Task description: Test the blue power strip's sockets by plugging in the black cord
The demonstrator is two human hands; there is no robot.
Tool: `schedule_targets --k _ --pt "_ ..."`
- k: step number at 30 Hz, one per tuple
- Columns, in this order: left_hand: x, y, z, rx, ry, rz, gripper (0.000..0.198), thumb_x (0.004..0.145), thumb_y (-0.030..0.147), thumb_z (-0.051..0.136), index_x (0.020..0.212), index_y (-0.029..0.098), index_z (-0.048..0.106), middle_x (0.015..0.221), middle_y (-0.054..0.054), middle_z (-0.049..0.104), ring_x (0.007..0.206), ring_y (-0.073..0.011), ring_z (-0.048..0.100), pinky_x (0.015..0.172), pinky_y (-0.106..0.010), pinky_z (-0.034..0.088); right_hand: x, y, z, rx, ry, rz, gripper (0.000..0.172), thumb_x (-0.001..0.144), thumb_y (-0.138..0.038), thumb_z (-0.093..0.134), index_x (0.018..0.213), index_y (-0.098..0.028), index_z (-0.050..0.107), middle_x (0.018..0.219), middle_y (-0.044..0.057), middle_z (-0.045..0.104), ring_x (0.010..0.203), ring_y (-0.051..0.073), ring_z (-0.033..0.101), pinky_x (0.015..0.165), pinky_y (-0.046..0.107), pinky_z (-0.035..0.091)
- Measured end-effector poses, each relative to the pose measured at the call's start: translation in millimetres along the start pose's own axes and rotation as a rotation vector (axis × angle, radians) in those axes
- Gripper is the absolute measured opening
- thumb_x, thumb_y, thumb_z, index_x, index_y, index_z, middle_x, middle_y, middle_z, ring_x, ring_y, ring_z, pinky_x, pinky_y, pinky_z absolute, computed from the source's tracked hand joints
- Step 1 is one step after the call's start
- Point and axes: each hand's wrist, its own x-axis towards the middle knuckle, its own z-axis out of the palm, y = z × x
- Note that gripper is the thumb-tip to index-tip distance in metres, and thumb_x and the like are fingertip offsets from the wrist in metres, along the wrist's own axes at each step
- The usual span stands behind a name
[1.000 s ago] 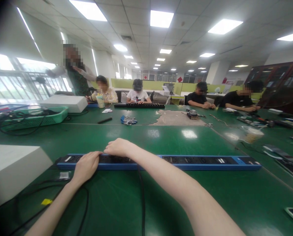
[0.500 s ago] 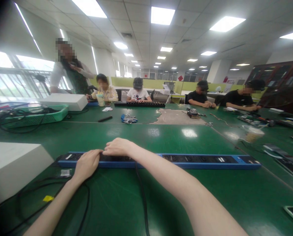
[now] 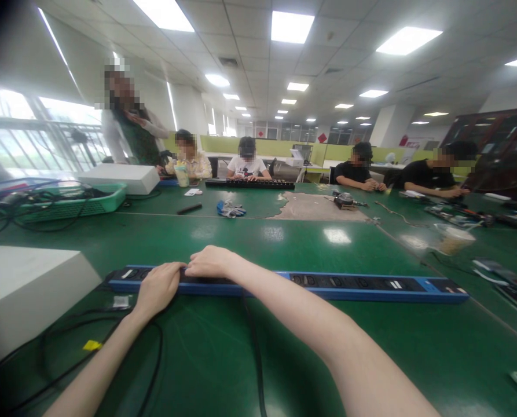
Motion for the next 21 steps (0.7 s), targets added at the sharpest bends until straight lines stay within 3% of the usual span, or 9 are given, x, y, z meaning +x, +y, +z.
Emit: schedule_targets --k 10,21 --pt "0.1 -1.3 0.6 -0.001 -0.011 0.003 0.034 0.098 0.024 0.038 0.112 0.025 0.069 0.111 -0.007 0.075 0.105 -0.0259 0.066 0.098 -0.039 0.045 6.2 -7.7 -1.4 -0.048 -0.043 0.007 0.011 0.099 -0.018 0.059 0.097 -0.017 0.070 0.094 0.010 0.072 0.092 0.020 0.067 0.055 0.027 0.043" --pt "-0.4 -1.7 1.6 0.006 -0.004 0.003 0.035 0.098 0.023 0.038 0.112 0.025 0.069 0.113 -0.008 0.075 0.107 -0.0263 0.067 0.099 -0.040 0.045 11.4 -6.8 1.2 -0.042 -0.055 -0.018 0.014 0.098 -0.018 0.060 0.093 -0.017 0.073 0.091 0.009 0.074 0.089 0.021 0.070 0.058 0.029 0.045"
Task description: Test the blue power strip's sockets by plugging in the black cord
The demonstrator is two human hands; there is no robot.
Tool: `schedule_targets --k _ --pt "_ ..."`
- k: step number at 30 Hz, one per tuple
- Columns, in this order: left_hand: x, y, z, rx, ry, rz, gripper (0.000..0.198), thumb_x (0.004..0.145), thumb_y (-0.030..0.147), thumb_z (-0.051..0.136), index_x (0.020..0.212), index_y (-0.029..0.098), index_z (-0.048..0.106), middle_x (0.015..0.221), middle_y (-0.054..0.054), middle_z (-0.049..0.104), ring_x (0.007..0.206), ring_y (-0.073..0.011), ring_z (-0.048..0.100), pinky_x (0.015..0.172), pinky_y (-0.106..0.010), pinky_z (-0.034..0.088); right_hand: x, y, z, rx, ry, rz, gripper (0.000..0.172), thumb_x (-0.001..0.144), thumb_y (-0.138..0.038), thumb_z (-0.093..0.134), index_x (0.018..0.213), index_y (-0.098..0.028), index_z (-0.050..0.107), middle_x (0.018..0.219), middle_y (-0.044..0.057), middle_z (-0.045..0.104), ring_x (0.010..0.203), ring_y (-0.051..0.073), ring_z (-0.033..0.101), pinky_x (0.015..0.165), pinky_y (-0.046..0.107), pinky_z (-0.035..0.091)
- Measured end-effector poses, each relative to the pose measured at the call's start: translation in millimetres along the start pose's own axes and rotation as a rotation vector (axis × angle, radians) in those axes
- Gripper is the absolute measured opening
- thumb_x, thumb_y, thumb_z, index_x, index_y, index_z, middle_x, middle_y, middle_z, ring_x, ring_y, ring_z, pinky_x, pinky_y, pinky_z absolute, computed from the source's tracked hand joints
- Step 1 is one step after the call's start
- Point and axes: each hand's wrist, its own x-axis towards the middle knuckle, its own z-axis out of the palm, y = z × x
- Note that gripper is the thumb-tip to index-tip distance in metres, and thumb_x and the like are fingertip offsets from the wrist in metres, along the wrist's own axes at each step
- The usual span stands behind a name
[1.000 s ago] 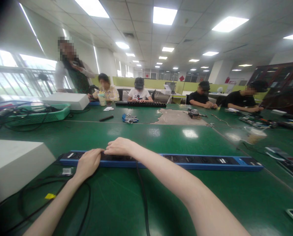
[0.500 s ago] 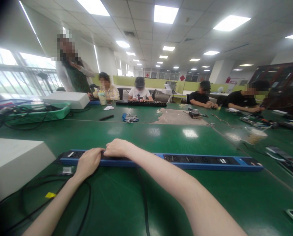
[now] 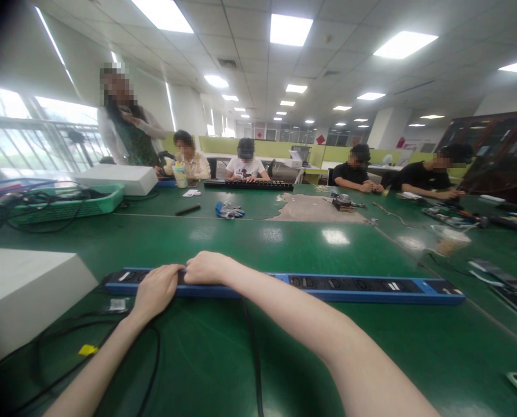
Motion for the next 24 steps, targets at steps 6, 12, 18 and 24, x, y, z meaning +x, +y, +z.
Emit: schedule_targets --k 6,12,18,24 --pt "0 -1 0.7 0.005 -0.001 0.001 0.034 0.097 0.023 0.039 0.113 0.025 0.069 0.112 -0.008 0.075 0.107 -0.0264 0.066 0.099 -0.040 0.045 0 -3 3 -0.003 0.049 -0.005 0.016 0.097 -0.017 0.060 0.089 -0.018 0.074 0.087 0.009 0.074 0.086 0.021 0.070 0.059 0.031 0.046" --pt "0 1 0.0 0.003 0.006 0.008 0.035 0.098 0.022 0.038 0.113 0.024 0.069 0.113 -0.008 0.074 0.108 -0.0266 0.066 0.100 -0.040 0.045 4 4 -1 -0.004 0.010 0.037 0.014 0.097 -0.018 0.061 0.093 -0.018 0.075 0.092 0.010 0.075 0.085 0.020 0.071 0.059 0.028 0.046" --pt "0 1 0.3 0.021 0.013 -0.002 0.034 0.098 0.023 0.038 0.111 0.024 0.069 0.112 -0.008 0.075 0.107 -0.0259 0.067 0.099 -0.040 0.046 6 1 -9 -0.019 0.001 0.038 0.017 0.098 -0.017 0.060 0.095 -0.018 0.076 0.092 0.010 0.076 0.085 0.022 0.073 0.060 0.030 0.048" --pt "0 1 0.1 0.018 0.012 0.005 0.033 0.098 0.023 0.040 0.112 0.024 0.069 0.111 -0.007 0.075 0.106 -0.0253 0.067 0.099 -0.039 0.046 -2 2 -9 -0.024 0.028 0.096 0.016 0.098 -0.018 0.060 0.097 -0.019 0.076 0.097 0.009 0.077 0.089 0.023 0.073 0.061 0.031 0.047"
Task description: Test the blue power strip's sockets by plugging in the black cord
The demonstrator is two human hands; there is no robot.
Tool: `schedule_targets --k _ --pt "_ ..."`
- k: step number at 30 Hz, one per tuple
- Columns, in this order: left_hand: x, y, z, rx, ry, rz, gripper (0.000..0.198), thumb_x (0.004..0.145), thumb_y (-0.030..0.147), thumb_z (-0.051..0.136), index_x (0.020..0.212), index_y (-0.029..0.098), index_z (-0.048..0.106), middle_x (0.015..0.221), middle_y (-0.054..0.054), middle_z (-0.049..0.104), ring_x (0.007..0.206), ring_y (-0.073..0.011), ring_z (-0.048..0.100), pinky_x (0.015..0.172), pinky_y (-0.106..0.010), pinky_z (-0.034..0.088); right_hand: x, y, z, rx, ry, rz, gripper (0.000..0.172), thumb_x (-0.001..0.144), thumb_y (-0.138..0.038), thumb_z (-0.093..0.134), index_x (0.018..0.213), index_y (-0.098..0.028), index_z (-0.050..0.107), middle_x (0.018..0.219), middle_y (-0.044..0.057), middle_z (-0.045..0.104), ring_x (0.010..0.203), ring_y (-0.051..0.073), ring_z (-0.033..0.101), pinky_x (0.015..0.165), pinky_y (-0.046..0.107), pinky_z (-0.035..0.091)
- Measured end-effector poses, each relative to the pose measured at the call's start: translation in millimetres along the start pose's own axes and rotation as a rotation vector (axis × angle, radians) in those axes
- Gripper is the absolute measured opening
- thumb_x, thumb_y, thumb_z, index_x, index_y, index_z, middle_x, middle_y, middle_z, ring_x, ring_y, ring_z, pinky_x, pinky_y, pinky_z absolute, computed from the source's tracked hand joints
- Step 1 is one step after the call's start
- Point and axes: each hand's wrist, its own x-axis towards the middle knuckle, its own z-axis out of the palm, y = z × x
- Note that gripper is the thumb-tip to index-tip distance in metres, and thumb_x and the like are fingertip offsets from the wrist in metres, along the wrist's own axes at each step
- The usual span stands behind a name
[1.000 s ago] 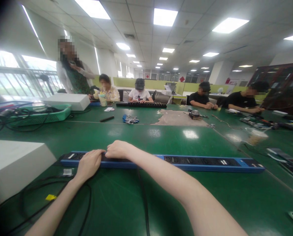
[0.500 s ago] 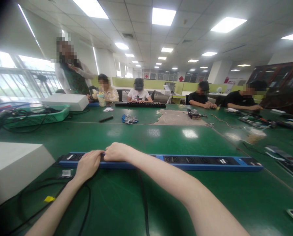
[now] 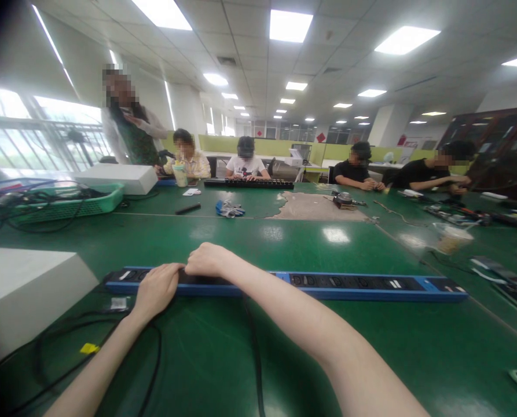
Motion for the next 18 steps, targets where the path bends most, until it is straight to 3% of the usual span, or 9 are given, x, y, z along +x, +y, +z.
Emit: schedule_targets --k 5,8,13,18 --pt "0 0 -0.7 0.000 0.000 0.004 0.033 0.098 0.023 0.039 0.111 0.024 0.069 0.110 -0.007 0.075 0.106 -0.0258 0.067 0.099 -0.040 0.046 -3 2 7 -0.001 0.023 0.015 0.012 0.098 -0.019 0.061 0.096 -0.020 0.073 0.097 0.008 0.076 0.089 0.022 0.072 0.064 0.031 0.046" --pt "0 0 -0.7 -0.001 0.003 0.007 0.033 0.098 0.023 0.039 0.111 0.024 0.069 0.109 -0.007 0.075 0.106 -0.0256 0.067 0.099 -0.039 0.045 -6 -1 -1 -0.007 0.037 0.011 0.013 0.099 -0.018 0.059 0.095 -0.018 0.071 0.095 0.009 0.075 0.089 0.021 0.070 0.068 0.031 0.046" --pt "1 1 -0.2 -0.001 0.001 0.003 0.033 0.098 0.023 0.038 0.110 0.025 0.069 0.110 -0.007 0.075 0.107 -0.0252 0.067 0.099 -0.039 0.045 -36 9 -47 0.070 0.198 0.147 0.013 0.103 -0.017 0.051 0.107 -0.018 0.064 0.098 0.008 0.072 0.101 0.020 0.064 0.071 0.028 0.046" --pt "0 0 -0.5 -0.001 -0.008 -0.004 0.033 0.098 0.024 0.039 0.111 0.025 0.070 0.111 -0.006 0.075 0.107 -0.0259 0.067 0.099 -0.040 0.046 -84 23 -87 0.507 0.423 0.401 0.020 0.097 -0.020 0.063 0.117 -0.023 0.057 0.115 0.004 0.070 0.106 0.018 0.065 0.085 0.028 0.049"
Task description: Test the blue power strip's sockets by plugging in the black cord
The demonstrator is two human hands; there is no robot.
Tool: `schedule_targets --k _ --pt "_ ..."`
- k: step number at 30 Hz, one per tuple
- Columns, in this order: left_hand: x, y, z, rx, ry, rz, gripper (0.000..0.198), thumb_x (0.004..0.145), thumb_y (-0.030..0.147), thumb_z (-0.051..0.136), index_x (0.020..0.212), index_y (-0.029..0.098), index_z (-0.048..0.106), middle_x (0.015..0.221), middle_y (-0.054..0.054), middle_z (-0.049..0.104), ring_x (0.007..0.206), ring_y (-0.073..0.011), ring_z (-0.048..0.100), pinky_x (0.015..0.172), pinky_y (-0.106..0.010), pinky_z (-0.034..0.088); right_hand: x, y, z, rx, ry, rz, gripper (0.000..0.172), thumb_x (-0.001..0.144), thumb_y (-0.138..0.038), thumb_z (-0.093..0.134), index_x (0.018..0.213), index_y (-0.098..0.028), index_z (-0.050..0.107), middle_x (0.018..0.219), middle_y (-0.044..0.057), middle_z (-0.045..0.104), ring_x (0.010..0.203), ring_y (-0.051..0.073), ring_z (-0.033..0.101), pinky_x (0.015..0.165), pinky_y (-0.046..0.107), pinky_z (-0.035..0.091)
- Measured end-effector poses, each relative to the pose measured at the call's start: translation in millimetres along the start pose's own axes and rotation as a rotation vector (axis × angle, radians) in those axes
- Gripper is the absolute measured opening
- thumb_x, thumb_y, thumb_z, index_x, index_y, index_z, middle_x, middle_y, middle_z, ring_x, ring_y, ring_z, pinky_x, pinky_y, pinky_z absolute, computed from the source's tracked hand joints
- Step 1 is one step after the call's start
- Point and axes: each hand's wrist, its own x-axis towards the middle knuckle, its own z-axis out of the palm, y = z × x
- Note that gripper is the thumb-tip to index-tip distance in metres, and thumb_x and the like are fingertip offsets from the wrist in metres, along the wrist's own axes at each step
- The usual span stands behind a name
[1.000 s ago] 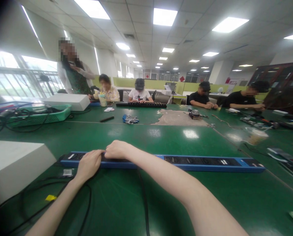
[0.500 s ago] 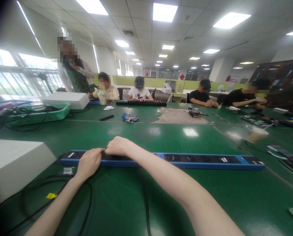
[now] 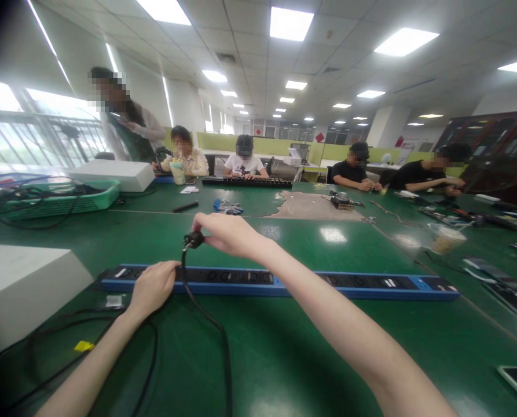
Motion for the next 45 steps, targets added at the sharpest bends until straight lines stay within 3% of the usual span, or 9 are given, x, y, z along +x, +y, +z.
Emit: schedule_targets --k 5,8,15,22,29,35,39,42,45 --pt "-1 -1 0.1 -0.009 -0.024 -0.004 0.034 0.099 0.026 0.039 0.112 0.025 0.069 0.111 -0.006 0.075 0.108 -0.0263 0.066 0.099 -0.040 0.046 -30 1 -19 0.575 0.113 0.076 0.020 0.095 -0.030 0.068 0.106 -0.020 0.056 0.113 0.006 0.072 0.105 0.018 0.070 0.094 0.035 0.053" --pt "-2 -1 1.0 -0.005 -0.035 -0.026 0.033 0.098 0.026 0.039 0.112 0.026 0.069 0.112 -0.006 0.075 0.108 -0.0264 0.067 0.097 -0.040 0.047 -48 -1 -26 0.796 0.125 0.133 0.026 0.092 -0.037 0.073 0.098 -0.020 0.054 0.130 0.013 0.068 0.112 0.020 0.069 0.095 0.038 0.056" --pt "-1 0 3.0 -0.014 -0.031 -0.044 0.035 0.097 0.027 0.039 0.112 0.027 0.071 0.113 -0.006 0.075 0.108 -0.0256 0.066 0.101 -0.040 0.046 -111 11 -41 1.059 -0.058 0.309 0.040 0.080 -0.038 0.085 0.093 -0.019 0.052 0.115 0.013 0.074 0.109 0.023 0.071 0.096 0.042 0.056" --pt "-1 0 4.6 -0.005 -0.028 -0.046 0.036 0.097 0.027 0.039 0.113 0.026 0.071 0.113 -0.006 0.075 0.107 -0.0261 0.066 0.100 -0.040 0.046 -163 29 -38 0.893 0.088 0.551 0.036 0.090 -0.048 0.072 0.107 -0.018 0.061 0.099 0.006 0.072 0.088 0.015 0.067 0.079 0.028 0.053" --pt "5 7 -0.4 -0.021 -0.054 -0.054 0.034 0.098 0.028 0.039 0.111 0.025 0.070 0.110 -0.007 0.075 0.105 -0.0271 0.067 0.097 -0.042 0.048 -156 32 -32 0.714 0.179 0.766 0.029 0.093 -0.046 0.061 0.107 -0.021 0.059 0.079 0.000 0.064 0.068 0.013 0.061 0.055 0.022 0.051" --pt "15 91 -9.9 -0.171 -0.046 0.136 0.034 0.101 0.028 0.040 0.126 0.025 0.063 0.126 -0.008 0.069 0.117 -0.0258 0.062 0.107 -0.044 0.043 -129 34 10 0.449 0.038 0.861 0.021 0.092 -0.035 0.055 0.104 -0.020 0.064 0.071 0.001 0.068 0.054 0.013 0.058 0.051 0.023 0.045" --pt "9 150 -19.6 -0.214 -0.085 0.166 0.025 0.102 0.032 0.041 0.102 0.024 0.064 0.104 -0.008 0.071 0.100 -0.0251 0.064 0.091 -0.041 0.048 -112 31 52 0.063 -0.035 0.910 0.018 0.087 -0.033 0.058 0.098 -0.023 0.069 0.086 0.004 0.074 0.075 0.018 0.067 0.069 0.027 0.047" --pt "6 164 -23.7 -0.188 -0.099 0.183 0.024 0.102 0.034 0.043 0.096 0.025 0.064 0.098 -0.008 0.070 0.095 -0.0256 0.063 0.087 -0.042 0.049 -106 26 75 -0.037 -0.067 0.944 0.019 0.088 -0.037 0.058 0.099 -0.027 0.070 0.092 0.004 0.075 0.084 0.023 0.069 0.074 0.031 0.046" --pt "5 157 -18.1 -0.164 -0.030 0.173 0.028 0.102 0.033 0.043 0.117 0.025 0.065 0.120 -0.010 0.070 0.114 -0.0281 0.062 0.100 -0.046 0.047 -103 22 87 -0.058 -0.080 0.948 0.020 0.088 -0.037 0.057 0.101 -0.028 0.069 0.094 0.004 0.075 0.088 0.024 0.070 0.076 0.032 0.046"
